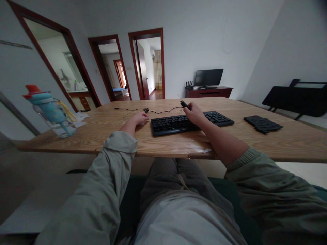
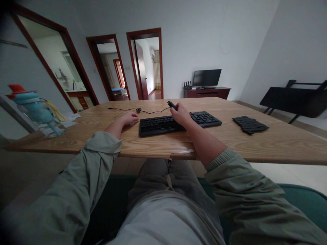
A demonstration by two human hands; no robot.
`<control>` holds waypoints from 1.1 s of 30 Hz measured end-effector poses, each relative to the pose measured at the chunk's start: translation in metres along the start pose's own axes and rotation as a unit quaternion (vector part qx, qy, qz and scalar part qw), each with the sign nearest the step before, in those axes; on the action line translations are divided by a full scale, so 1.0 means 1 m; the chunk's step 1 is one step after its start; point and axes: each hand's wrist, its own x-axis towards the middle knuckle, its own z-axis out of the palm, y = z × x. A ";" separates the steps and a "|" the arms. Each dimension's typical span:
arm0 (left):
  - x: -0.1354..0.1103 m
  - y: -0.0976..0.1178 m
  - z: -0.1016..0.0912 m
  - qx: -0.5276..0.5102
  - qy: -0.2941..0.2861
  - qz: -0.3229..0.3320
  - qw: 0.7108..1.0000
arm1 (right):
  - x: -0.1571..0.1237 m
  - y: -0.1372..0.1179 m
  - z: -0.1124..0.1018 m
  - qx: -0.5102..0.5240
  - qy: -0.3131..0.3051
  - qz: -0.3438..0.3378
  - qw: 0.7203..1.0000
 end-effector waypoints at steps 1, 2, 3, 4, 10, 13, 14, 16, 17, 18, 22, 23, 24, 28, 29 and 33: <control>0.000 0.000 0.000 -0.001 0.001 0.000 1.000 | 0.000 0.000 0.000 0.011 0.003 -0.002 1.000; 0.000 -0.001 0.000 -0.001 0.003 0.001 1.000 | 0.001 0.001 0.000 0.024 0.006 -0.003 1.000; 0.001 -0.001 0.001 0.000 0.004 0.001 1.000 | 0.001 0.001 0.000 0.040 0.009 -0.004 0.999; 0.002 -0.002 0.001 0.003 0.003 0.002 1.000 | 0.001 0.001 0.000 0.056 0.011 -0.003 0.998; 0.007 -0.005 0.000 0.022 -0.005 0.018 1.000 | 0.001 0.000 0.000 0.122 0.009 0.000 0.993; 0.007 -0.004 0.000 0.024 -0.006 0.015 1.000 | 0.000 0.000 0.001 0.137 -0.001 -0.010 0.991; 0.007 -0.004 0.000 0.023 -0.007 0.014 1.000 | 0.000 -0.001 0.000 0.129 -0.002 -0.018 0.991; 0.005 -0.002 -0.001 0.022 -0.008 0.015 1.000 | -0.002 -0.003 -0.001 0.100 -0.004 -0.040 0.994; 0.004 -0.001 -0.001 0.022 -0.008 0.016 1.000 | -0.002 -0.004 -0.002 0.084 -0.007 -0.050 0.995; 0.003 0.000 -0.001 0.021 -0.008 0.016 1.000 | -0.003 -0.005 -0.003 0.071 -0.012 -0.058 0.996; 0.000 0.002 -0.002 0.016 -0.005 0.016 1.000 | -0.006 -0.008 -0.004 0.048 -0.033 -0.063 0.996; 0.000 0.002 -0.002 0.015 -0.005 0.018 1.000 | -0.006 -0.008 -0.004 0.044 -0.037 -0.063 0.996; 0.000 0.002 -0.002 0.014 -0.006 0.018 1.000 | -0.006 -0.008 -0.004 0.042 -0.040 -0.064 0.996; -0.002 0.003 -0.003 0.009 -0.009 0.013 1.000 | -0.005 -0.005 -0.002 0.043 -0.036 -0.063 0.996; -0.004 0.005 -0.003 0.005 -0.007 0.009 1.000 | -0.004 -0.004 -0.002 0.042 -0.032 -0.062 0.997; -0.011 0.011 -0.006 -0.020 0.015 -0.008 1.000 | -0.002 0.000 0.000 0.035 -0.027 -0.062 0.997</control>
